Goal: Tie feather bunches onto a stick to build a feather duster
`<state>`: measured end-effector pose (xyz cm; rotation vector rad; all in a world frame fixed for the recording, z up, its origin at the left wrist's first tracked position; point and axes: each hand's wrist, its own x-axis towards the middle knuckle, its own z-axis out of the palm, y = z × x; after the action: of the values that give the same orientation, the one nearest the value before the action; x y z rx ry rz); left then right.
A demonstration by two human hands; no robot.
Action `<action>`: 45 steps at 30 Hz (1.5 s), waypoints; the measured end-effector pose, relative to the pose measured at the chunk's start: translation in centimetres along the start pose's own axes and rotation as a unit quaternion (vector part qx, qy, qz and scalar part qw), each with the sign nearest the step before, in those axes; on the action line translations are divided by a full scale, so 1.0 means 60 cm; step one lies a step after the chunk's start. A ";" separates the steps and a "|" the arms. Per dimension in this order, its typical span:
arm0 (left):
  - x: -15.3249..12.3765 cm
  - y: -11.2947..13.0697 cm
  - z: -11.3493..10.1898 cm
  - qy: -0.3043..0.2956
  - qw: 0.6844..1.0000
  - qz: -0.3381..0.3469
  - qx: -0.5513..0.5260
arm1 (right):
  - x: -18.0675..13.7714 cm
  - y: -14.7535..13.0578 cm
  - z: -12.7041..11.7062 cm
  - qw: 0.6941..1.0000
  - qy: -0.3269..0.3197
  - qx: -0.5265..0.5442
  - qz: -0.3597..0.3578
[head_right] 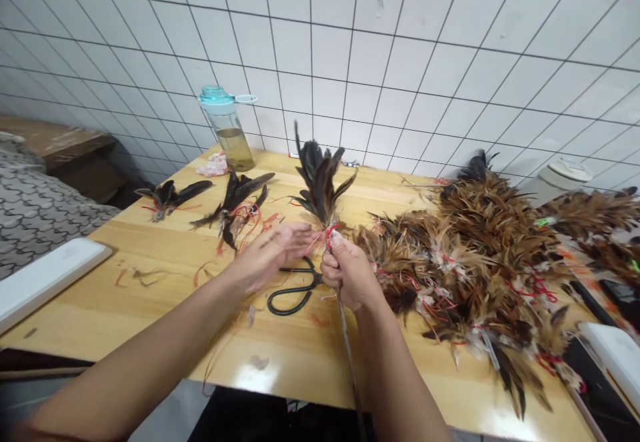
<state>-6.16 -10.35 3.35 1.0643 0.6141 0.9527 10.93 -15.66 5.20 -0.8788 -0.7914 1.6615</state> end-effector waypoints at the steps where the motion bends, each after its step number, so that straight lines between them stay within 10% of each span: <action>1: -0.003 -0.006 0.009 -0.033 0.998 -0.040 -0.024 | 0.002 0.008 0.007 1.000 0.000 -0.012 0.008; 32: -0.001 -0.012 0.001 -0.011 0.993 -0.027 0.118 | 0.009 0.059 0.029 0.952 0.052 -0.302 0.000; 40: 0.004 -0.007 -0.008 0.003 0.996 -0.037 0.082 | -0.002 0.022 0.020 1.000 -0.006 -0.029 0.005; 45: 0.038 -0.014 -0.053 0.087 0.916 0.103 0.378 | -0.009 -0.029 -0.024 0.997 -0.023 0.073 0.003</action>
<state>-7.35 -7.09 1.42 1.7690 1.0828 1.0199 13.13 -15.68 6.03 -0.7443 -0.6890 1.7268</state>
